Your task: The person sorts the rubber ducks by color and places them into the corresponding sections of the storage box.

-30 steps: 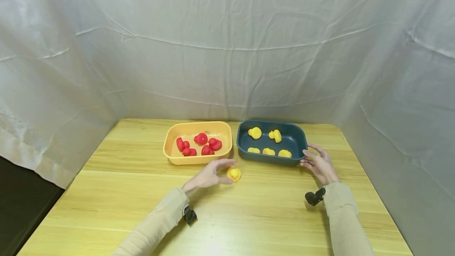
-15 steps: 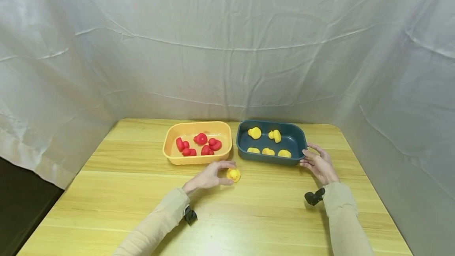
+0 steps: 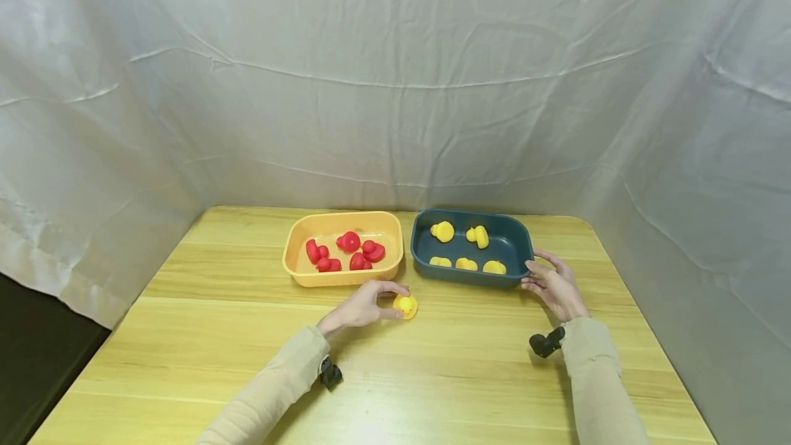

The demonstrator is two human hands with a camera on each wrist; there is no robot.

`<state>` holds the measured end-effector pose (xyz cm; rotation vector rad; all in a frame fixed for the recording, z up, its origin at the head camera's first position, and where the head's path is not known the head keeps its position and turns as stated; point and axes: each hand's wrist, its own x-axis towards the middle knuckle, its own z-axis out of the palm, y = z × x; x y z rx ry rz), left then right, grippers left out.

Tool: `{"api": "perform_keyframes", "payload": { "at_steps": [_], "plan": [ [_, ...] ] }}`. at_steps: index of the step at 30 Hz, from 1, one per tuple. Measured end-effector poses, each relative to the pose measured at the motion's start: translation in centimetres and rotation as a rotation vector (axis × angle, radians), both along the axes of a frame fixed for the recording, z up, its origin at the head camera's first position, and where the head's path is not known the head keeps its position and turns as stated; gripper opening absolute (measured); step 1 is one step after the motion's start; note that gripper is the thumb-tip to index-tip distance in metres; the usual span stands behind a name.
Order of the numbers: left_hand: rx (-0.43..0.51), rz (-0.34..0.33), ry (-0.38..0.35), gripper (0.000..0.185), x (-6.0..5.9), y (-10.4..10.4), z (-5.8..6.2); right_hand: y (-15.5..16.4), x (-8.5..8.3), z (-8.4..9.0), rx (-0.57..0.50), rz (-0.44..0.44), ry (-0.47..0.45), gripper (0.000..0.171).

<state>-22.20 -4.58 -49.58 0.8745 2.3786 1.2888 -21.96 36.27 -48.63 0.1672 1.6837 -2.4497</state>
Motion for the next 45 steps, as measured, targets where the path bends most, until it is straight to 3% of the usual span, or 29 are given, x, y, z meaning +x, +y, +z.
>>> {"api": "perform_keyframes", "payload": {
  "at_steps": [26, 45],
  "plan": [
    [-0.017, -0.013, 0.015, 0.033, -0.12, 0.20, -0.20, -0.06, 0.07, -0.02, -0.007, 0.005, 0.001, 0.028],
    [0.020, -0.006, 0.047, 0.029, 0.03, 0.16, 0.00, 0.02, -0.12, -0.01, -0.004, 0.004, 0.003, 0.028]
  ]
}}
